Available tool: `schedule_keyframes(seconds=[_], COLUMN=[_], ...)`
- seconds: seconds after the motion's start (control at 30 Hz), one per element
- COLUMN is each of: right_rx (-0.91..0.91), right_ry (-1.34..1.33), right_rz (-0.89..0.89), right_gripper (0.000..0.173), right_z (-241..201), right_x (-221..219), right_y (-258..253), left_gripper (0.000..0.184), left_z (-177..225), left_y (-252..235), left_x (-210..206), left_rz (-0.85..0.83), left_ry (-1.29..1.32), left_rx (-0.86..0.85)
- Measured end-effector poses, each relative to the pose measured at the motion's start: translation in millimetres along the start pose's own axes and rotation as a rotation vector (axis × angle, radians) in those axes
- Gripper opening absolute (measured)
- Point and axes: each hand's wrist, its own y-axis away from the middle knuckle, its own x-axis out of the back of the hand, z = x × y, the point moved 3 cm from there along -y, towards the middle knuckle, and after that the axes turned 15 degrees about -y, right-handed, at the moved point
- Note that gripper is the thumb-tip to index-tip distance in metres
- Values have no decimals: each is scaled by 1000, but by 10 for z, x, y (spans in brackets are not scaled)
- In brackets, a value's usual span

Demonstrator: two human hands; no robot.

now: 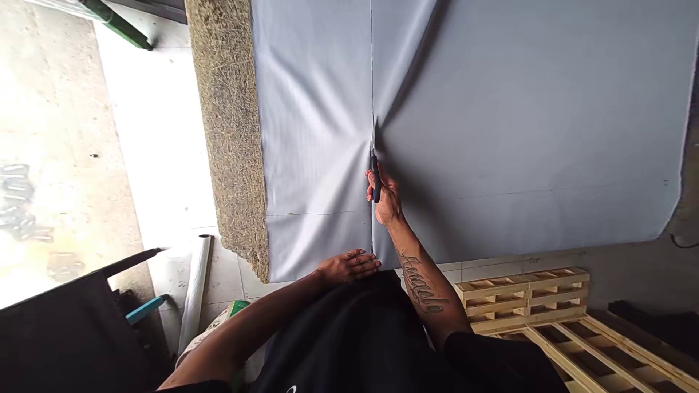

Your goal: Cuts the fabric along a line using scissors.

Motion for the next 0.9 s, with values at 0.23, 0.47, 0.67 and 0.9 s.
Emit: schedule_keyframes(seconds=[0.23,0.47,0.67,0.9], right_rx=[-5,-18,6,17], right_ry=[-28,-47,-68,-46], right_rz=[1,7,10,11], right_gripper=[27,20,19,22], right_z=[-179,-387,-514,-753], right_x=[-218,-482,-658,-890], right_y=[-517,-1077,-1507,-2030], left_gripper=[50,50,49,46], left_z=[-13,-29,-51,-293], left_y=[-9,-6,19,-142], left_x=[-11,-11,-46,321], left_rz=[16,4,18,-127], left_ry=[59,243,446,634], left_rx=[40,102,171,246])
